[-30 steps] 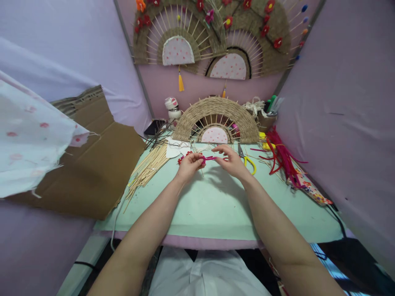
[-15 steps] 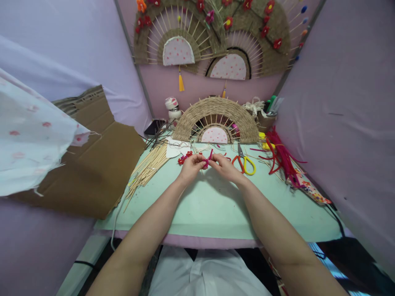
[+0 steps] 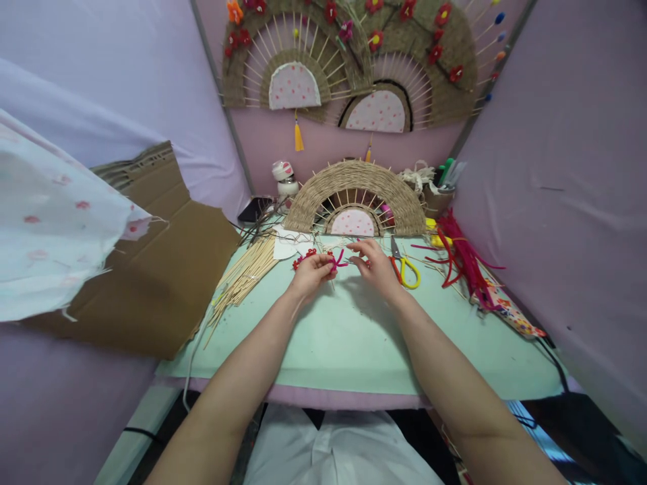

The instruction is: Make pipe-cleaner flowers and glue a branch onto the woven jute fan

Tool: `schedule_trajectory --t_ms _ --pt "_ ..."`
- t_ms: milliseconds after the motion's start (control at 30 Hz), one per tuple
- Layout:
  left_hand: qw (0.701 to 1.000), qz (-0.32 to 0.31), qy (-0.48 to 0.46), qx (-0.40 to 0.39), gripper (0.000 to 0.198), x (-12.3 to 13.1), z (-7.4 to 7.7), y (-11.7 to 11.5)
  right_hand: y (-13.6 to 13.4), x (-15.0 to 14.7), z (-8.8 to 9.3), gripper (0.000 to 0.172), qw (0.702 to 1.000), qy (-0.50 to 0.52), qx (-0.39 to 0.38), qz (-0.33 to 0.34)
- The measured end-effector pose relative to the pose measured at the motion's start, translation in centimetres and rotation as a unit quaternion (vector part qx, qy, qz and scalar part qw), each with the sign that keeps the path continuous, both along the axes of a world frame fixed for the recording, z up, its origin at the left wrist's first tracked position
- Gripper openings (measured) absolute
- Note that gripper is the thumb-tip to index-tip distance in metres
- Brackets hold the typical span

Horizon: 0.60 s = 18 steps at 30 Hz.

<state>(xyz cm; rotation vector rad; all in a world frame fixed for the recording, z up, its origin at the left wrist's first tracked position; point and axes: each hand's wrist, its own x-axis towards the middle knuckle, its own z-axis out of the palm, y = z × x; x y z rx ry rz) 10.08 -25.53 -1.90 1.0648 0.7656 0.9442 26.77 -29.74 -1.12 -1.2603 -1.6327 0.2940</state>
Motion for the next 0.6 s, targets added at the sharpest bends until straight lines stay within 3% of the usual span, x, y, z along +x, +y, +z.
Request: schedule_trajectory --t_ms 167,367,467,600 --pt "0.999 -0.026 -0.034 -0.033 0.032 -0.3 0.1 -0.1 0.0 -0.3 -0.3 0.017 0.989 -0.134 0.053 0.038" --pt "1.0 -0.024 -0.003 0.001 0.026 0.1 0.1 -0.4 -0.1 -1.0 -0.3 0.021 0.993 -0.118 -0.002 0.031" --pt "0.99 -0.002 0.082 0.118 0.011 0.1 0.3 -0.7 -0.1 -1.0 -0.3 0.023 0.993 -0.059 -0.093 0.052" --pt "0.928 0.026 0.19 0.319 0.006 0.1 0.1 -1.2 -0.2 -0.7 -0.4 0.028 0.963 0.06 -0.242 0.107"
